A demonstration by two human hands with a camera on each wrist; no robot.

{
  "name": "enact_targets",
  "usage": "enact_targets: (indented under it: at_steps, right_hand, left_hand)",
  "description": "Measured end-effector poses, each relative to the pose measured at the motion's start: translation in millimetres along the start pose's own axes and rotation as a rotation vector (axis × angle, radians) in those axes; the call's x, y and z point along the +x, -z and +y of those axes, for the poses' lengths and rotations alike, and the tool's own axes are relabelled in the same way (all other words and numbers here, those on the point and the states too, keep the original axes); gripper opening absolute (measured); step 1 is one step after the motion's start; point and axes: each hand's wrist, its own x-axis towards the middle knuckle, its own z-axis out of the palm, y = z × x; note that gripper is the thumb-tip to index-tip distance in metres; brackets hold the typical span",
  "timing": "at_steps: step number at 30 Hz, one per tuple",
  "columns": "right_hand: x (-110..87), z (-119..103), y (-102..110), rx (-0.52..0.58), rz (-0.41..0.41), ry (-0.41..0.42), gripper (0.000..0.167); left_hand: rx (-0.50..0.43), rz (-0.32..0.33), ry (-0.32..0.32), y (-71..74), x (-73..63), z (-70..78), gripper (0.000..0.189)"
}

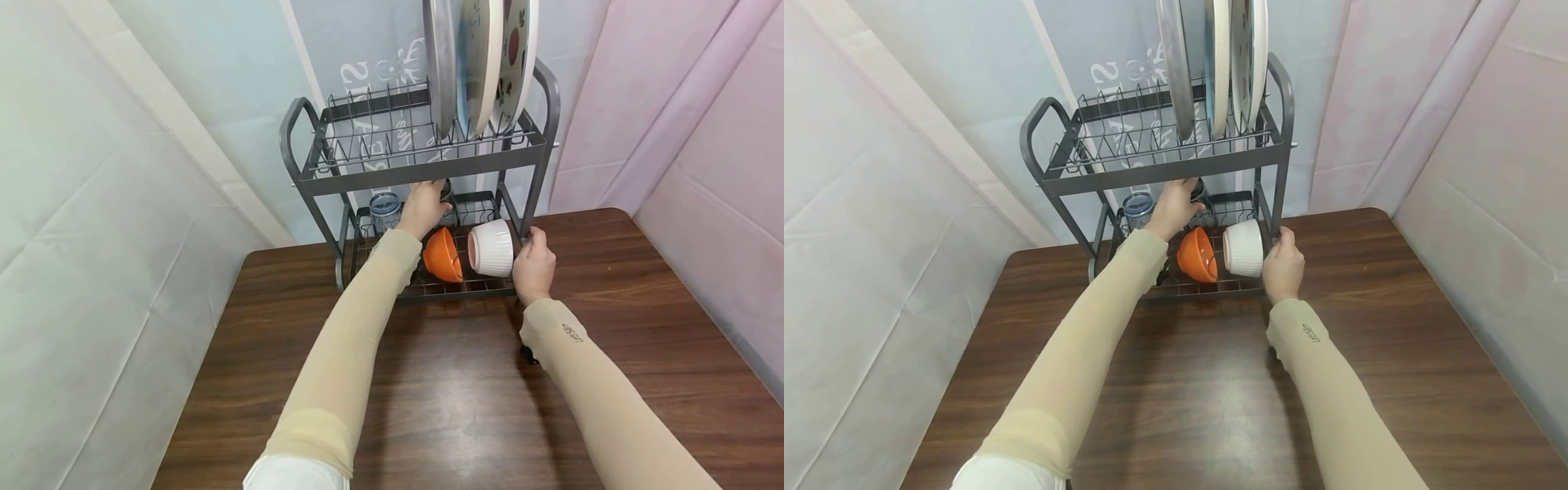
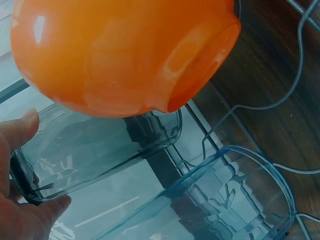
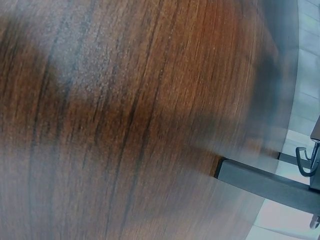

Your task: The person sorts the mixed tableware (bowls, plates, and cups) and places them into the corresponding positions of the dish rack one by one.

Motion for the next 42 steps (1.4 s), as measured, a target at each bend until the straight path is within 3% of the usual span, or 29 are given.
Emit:
enact_targets:
  at_steps: [8, 22, 36, 42]
  right_hand:
    - [-0.1, -1.3, 0.1, -0.001, 0.017, 0.011, 0.034]
    - [-0.5, -2.1, 0.3, 0.0, 0.011, 0.015, 0.036]
    - [-0.1, -1.7, 0.1, -0.006, 0.004, 0.003, 0.036]
    - [-0.7, -3.1, 1.6, 0.001, 0.004, 0.0, 0.036]
  left_hand:
    - [0.037, -0.057, -0.006, -1.2, 2.4, 1.4, 0.067]
    - [-0.009, -0.118, -0.042, -5.6, 8.7, 0.6, 0.067]
    - [0.007, -0.143, -0.051, -3.6, 4.8, 1.2, 0.067]
    - [-0.008, -0.102, -0.058, -3.1, 3.5, 0.1, 0.072]
